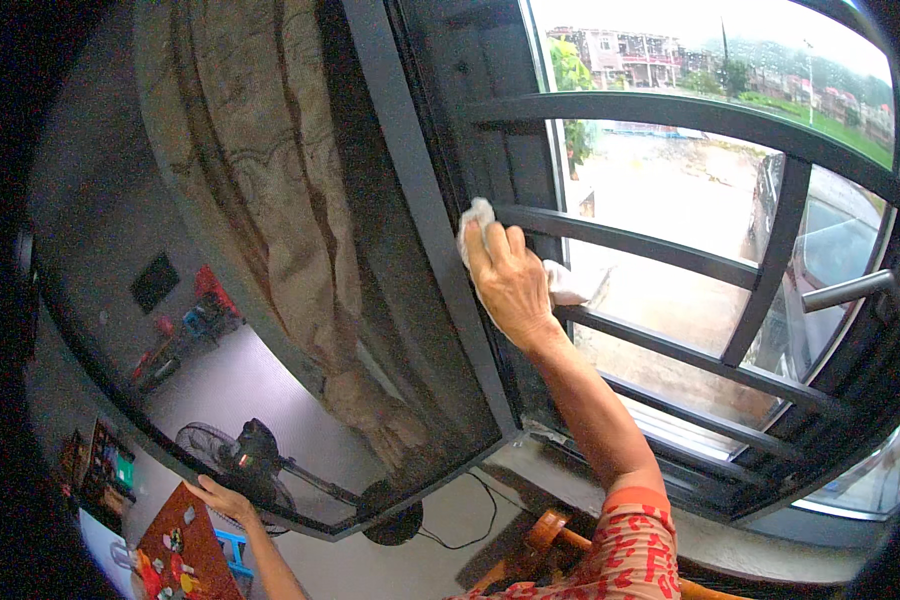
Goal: The person cleans the window frame and screen using a white cloth. They wipe the vertical and horizontal bars of the frame and the mesh screen, moving methodically from the top to the bottom of the window.
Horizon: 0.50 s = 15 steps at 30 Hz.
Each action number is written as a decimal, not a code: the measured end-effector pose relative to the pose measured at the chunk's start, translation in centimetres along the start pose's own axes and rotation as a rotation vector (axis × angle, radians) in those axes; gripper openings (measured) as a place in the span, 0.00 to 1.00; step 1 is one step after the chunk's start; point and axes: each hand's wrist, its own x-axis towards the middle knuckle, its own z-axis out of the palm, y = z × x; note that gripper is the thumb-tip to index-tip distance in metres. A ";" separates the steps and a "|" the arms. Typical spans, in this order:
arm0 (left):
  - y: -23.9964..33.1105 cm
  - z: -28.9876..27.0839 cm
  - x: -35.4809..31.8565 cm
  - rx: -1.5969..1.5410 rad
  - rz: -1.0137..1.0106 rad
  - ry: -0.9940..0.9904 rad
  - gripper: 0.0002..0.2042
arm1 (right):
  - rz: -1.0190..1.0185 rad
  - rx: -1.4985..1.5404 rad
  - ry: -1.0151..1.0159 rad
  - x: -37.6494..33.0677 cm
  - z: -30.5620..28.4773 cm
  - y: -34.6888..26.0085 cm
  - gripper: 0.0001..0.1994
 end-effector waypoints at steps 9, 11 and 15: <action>-1.8 0.1 0.4 0.014 0.063 0.004 0.33 | -0.048 -0.369 0.029 4.1 -1.5 0.7 0.11; -1.9 -0.1 0.4 0.047 0.074 0.023 0.33 | 0.013 -0.402 0.010 4.0 -1.8 0.6 0.11; -1.7 -0.3 0.6 -0.007 0.032 -0.004 0.32 | 0.014 -0.373 -0.037 3.4 -3.4 0.5 0.10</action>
